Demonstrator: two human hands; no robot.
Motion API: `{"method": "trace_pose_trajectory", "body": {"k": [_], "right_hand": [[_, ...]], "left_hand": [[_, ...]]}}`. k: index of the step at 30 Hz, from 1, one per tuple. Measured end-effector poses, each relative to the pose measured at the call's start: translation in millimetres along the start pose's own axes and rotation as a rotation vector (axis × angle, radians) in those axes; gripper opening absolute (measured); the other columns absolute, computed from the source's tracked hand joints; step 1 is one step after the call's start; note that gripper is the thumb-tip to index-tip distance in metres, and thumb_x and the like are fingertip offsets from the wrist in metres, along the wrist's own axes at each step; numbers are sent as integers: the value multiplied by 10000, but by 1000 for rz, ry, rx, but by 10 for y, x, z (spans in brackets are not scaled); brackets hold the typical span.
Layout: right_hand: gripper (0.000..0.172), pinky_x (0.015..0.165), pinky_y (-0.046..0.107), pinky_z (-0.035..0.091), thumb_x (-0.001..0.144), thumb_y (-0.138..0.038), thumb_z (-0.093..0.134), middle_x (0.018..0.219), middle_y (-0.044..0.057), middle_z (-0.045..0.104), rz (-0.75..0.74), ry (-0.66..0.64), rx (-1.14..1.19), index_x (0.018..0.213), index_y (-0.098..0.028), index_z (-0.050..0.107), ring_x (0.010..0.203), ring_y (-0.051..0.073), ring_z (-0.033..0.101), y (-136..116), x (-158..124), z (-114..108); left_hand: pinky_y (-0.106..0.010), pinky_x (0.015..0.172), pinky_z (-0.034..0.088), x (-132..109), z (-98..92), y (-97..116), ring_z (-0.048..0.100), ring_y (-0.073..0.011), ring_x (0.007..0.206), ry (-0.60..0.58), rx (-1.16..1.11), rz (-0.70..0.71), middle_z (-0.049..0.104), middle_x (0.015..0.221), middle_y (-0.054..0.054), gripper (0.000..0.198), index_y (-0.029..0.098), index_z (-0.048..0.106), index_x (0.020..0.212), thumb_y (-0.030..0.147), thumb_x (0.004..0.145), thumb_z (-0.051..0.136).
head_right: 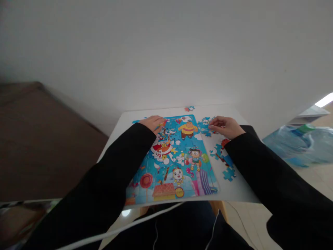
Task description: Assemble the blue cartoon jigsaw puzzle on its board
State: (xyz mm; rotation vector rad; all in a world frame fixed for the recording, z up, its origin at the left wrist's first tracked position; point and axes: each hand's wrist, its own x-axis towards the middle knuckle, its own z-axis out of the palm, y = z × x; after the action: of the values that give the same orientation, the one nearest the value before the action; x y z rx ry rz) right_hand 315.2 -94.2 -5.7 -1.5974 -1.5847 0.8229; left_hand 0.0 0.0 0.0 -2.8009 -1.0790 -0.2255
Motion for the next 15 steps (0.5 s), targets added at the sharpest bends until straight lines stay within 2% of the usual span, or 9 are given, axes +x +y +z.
{"method": "trace_pose_trajectory", "body": {"k": [1, 3, 6, 12, 15], "right_hand": [[455, 551, 294, 467, 530, -594, 718, 595, 13, 628, 0, 4, 15, 716, -197, 594, 541, 142, 576, 12, 4, 9], [447, 536, 287, 461, 535, -578, 726, 600, 14, 624, -1, 12, 36, 724, -193, 596, 536, 136, 568, 34, 11, 25], [440, 524, 275, 454, 544, -558, 732, 609, 13, 620, 9, 21, 53, 748, -190, 603, 538, 127, 561, 54, 16, 44], [469, 444, 234, 387, 564, -566, 711, 586, -2, 599, 64, 17, 56, 821, -186, 616, 493, 98, 507, 26, -4, 75], [459, 434, 230, 379, 567, -562, 710, 581, -3, 594, 61, 12, 33, 811, -182, 624, 482, 92, 495, 24, -3, 88]], "left_hand": [[-325, 1036, 365, 2, 127, -38, 460, -203, 1211, -68, -29, 33, 538, 1278, -71, 384, 150, 497, 1264, 226, 891, 448], [-354, 1084, 301, -15, 321, -88, 348, -212, 1305, -143, -84, -8, 436, 1382, -40, 430, 189, 421, 1335, 267, 912, 430], [-413, 1103, 254, -32, 475, -125, 270, -212, 1345, -177, -153, -82, 331, 1444, 5, 440, 263, 360, 1369, 336, 936, 383], [-427, 1125, 175, -38, 471, -141, 212, -200, 1365, -219, -239, -112, 288, 1462, 6, 467, 264, 333, 1381, 374, 931, 397], [-454, 1123, 157, -68, 418, -130, 217, -204, 1364, -188, -276, -107, 308, 1455, -5, 481, 264, 342, 1375, 409, 921, 407]]}}
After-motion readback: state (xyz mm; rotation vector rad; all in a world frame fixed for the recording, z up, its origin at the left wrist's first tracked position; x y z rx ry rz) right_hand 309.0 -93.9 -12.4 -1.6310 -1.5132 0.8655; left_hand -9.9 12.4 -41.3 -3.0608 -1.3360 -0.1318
